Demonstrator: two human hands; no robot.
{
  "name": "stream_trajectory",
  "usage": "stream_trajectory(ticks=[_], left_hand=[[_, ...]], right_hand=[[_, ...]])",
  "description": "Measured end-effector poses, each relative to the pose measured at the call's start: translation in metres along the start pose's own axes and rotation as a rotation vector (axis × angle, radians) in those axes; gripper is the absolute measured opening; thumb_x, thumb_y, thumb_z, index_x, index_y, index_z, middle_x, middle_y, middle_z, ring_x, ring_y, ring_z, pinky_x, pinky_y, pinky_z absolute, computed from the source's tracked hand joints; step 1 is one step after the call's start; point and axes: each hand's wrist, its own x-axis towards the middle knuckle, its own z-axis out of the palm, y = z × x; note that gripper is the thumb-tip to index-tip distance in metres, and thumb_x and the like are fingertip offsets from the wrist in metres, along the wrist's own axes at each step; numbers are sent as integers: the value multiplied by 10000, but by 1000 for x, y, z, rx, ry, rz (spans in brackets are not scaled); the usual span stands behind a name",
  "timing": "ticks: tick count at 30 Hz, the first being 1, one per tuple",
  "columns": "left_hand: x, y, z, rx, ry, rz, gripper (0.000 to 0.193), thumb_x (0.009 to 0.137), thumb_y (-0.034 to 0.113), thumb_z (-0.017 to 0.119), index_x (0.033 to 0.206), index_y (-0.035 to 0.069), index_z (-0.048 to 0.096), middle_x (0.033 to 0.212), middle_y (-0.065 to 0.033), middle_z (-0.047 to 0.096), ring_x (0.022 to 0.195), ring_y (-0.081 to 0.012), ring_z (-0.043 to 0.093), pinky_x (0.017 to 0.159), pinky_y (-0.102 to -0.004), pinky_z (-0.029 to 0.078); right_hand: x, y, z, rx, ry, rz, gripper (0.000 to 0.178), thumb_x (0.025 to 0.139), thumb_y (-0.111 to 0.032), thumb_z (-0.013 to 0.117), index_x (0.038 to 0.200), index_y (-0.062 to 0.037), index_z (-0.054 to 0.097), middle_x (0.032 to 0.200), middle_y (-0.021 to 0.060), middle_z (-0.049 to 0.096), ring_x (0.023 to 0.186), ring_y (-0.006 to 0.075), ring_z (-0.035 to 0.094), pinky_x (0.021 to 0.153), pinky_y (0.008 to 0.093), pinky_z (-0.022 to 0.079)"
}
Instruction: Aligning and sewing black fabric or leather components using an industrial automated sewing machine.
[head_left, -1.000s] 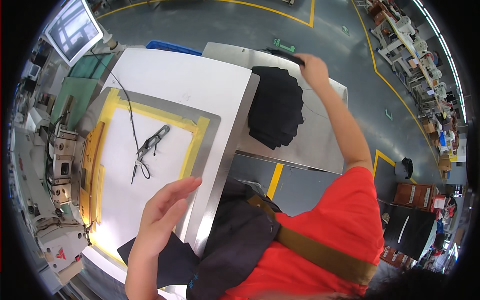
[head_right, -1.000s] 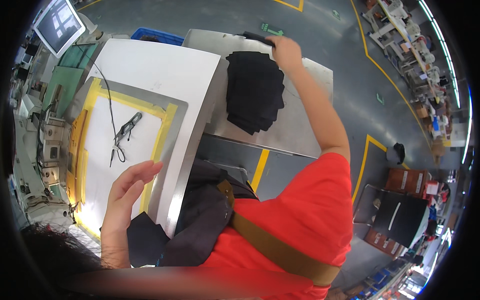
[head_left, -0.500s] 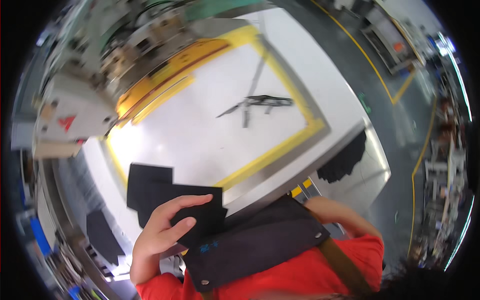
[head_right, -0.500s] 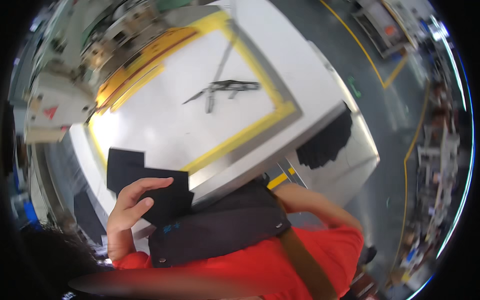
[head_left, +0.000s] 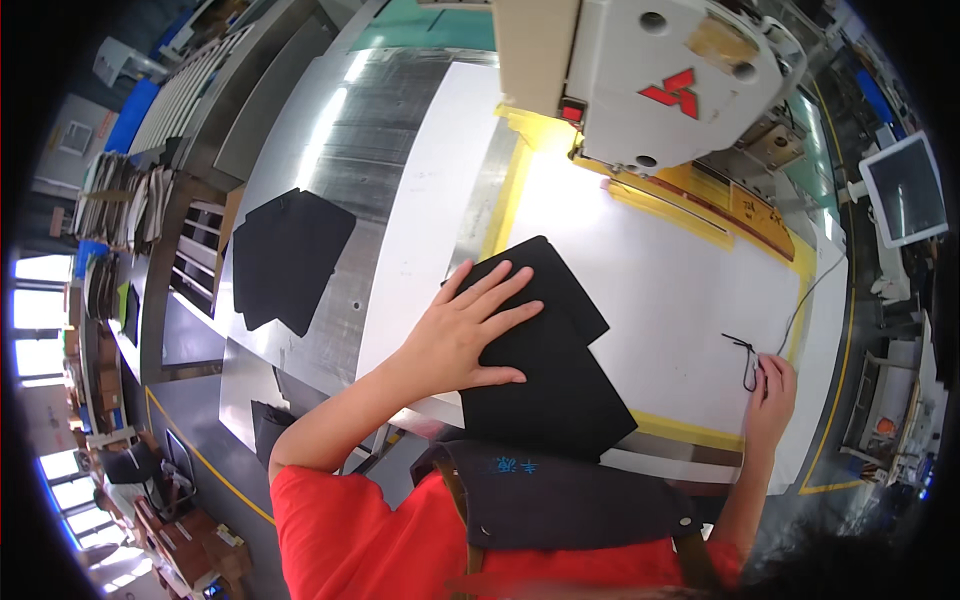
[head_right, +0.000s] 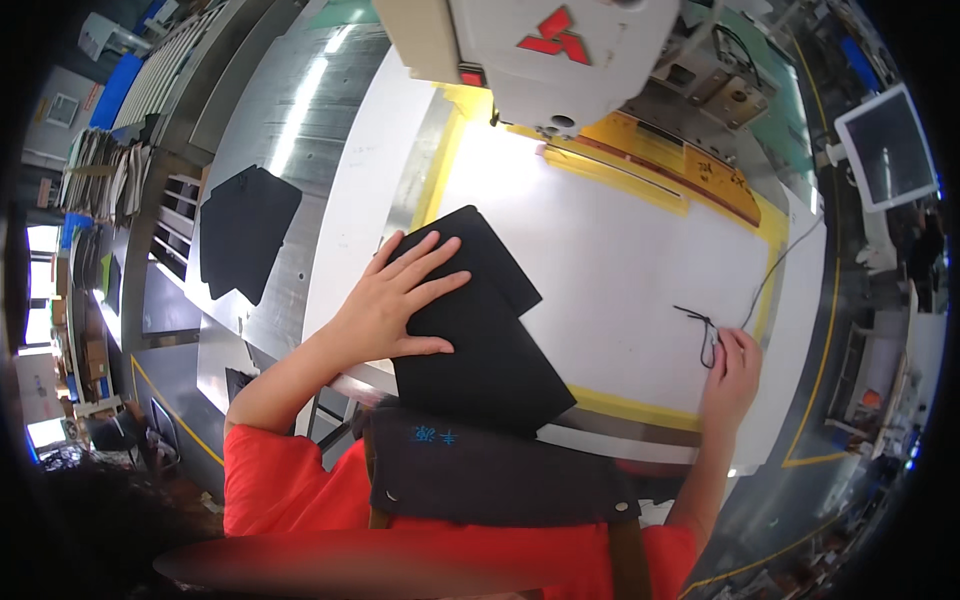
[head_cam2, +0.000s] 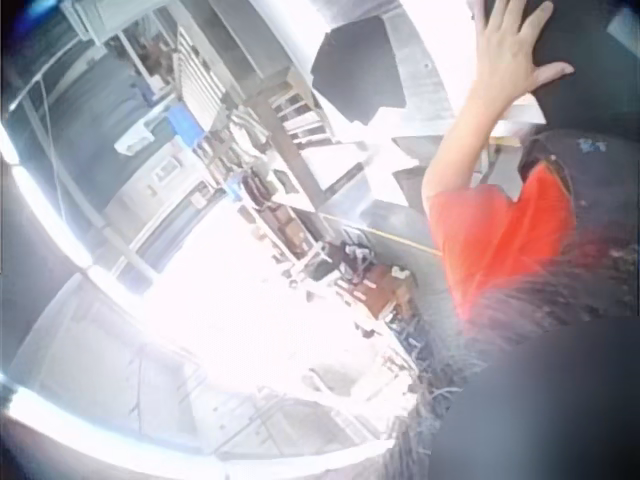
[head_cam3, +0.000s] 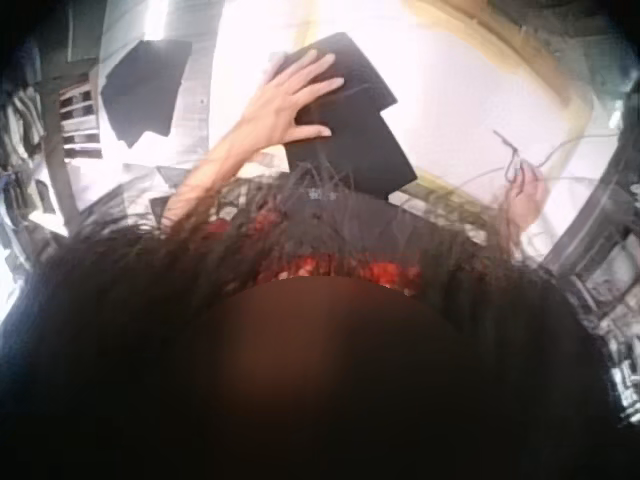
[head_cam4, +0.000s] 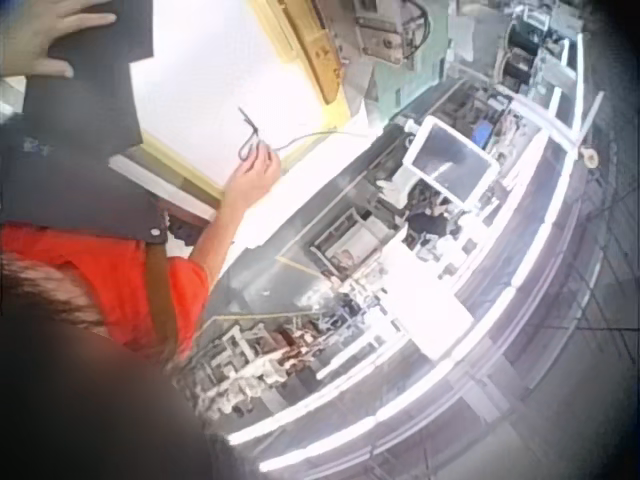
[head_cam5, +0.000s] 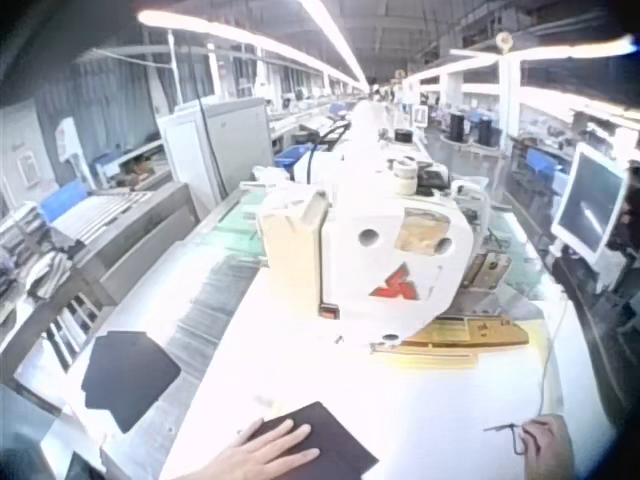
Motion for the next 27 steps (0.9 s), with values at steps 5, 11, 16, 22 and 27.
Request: stream_trajectory(ticks=[5,11,16,22,27], left_hand=[[13,1,6,-72,-6,119,692,798,509,695,1377,178,510,1525,-99,359,1410,-311,330,1153,-521,224],[-16,-21,-26,149,374,-301,490,793,307,746,1210,109,582,1266,-88,550,1189,-303,525,1041,-474,361],[-67,-83,-40,493,567,-702,236,835,185,685,1042,82,636,1000,-65,593,927,-253,593,791,-383,481],[-66,-92,-49,681,497,-657,35,835,95,651,854,74,631,830,-47,587,765,-235,615,619,-353,496],[1,-51,-50,477,612,-353,102,746,34,702,797,75,623,733,-31,563,621,-211,596,558,-324,475]], right_hand=[[-27,41,-2,-66,84,170,239,940,-69,556,1163,-18,625,1139,130,587,1058,290,572,916,367,459],[-7,12,-23,-115,149,68,239,930,-46,549,1156,-5,615,1168,133,594,1076,289,585,957,367,442],[55,-58,-16,161,-4,-298,190,874,16,588,1055,6,646,1110,143,623,1056,293,599,920,376,463],[117,-160,50,457,-73,-908,190,766,23,683,940,-50,659,1003,81,632,906,270,632,777,381,511],[141,-224,87,475,191,-1106,379,814,-91,644,1192,-73,615,1230,72,599,1138,236,592,937,394,479]])
